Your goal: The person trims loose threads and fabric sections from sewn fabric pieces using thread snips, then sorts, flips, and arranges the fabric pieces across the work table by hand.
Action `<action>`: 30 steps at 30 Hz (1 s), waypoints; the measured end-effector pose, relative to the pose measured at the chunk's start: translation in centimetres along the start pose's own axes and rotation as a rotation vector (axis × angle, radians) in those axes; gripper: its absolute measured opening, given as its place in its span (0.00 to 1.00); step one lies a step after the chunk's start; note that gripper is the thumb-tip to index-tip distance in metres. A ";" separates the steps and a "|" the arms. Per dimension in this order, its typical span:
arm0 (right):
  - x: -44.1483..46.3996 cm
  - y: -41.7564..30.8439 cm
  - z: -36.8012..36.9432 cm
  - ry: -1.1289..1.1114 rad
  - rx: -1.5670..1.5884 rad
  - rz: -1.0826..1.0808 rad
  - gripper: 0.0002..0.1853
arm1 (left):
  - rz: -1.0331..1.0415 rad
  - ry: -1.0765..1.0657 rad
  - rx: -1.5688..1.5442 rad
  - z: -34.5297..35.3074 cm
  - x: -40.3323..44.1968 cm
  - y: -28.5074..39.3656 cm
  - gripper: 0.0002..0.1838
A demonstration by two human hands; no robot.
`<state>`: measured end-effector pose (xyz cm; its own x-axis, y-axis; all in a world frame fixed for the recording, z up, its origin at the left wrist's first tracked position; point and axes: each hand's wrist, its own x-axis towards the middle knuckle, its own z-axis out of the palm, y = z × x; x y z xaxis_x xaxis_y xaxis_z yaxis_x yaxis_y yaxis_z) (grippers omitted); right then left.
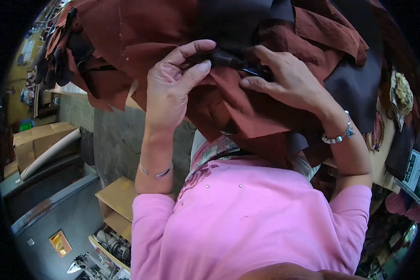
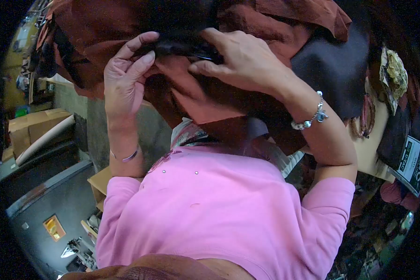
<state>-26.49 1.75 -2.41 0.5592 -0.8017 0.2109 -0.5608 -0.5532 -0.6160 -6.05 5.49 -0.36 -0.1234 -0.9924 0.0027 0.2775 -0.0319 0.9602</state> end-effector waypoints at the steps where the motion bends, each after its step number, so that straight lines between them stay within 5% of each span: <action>1: -0.2 0.1 -0.8 -0.079 0.004 0.022 0.21 | 0.028 0.020 0.028 0.1 0.0 -0.1 0.15; 6: -1.9 -4.1 -4.1 -0.015 0.098 -0.073 0.15 | -0.034 0.034 0.099 -0.1 0.2 -0.3 0.16; 12: -3.6 -7.8 0.7 -0.423 -0.003 -0.444 0.15 | -0.052 -0.044 0.218 0.7 0.2 -0.3 0.19; 17: -1.6 -5.7 -0.8 0.054 0.187 -0.249 0.22 | -0.191 -0.104 0.171 0.6 -0.7 1.0 0.22; 20: -0.4 -3.1 0.6 0.236 0.239 -0.195 0.13 | -0.097 -0.090 0.217 0.8 -1.0 0.7 0.23; 26: 0.1 -1.8 1.3 0.047 0.797 -0.014 0.12 | -0.142 -0.083 0.168 1.2 -1.5 0.9 0.24; 30: 0.6 -1.9 0.7 -0.014 0.710 0.091 0.11 | -0.162 -0.107 0.191 1.6 -1.5 1.1 0.23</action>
<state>-24.65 2.47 -1.64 0.5395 -0.8322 0.1283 -0.0758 -0.1998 -0.9769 -7.12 7.12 1.17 -0.2542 -0.9577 -0.1351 0.0629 -0.1558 0.9858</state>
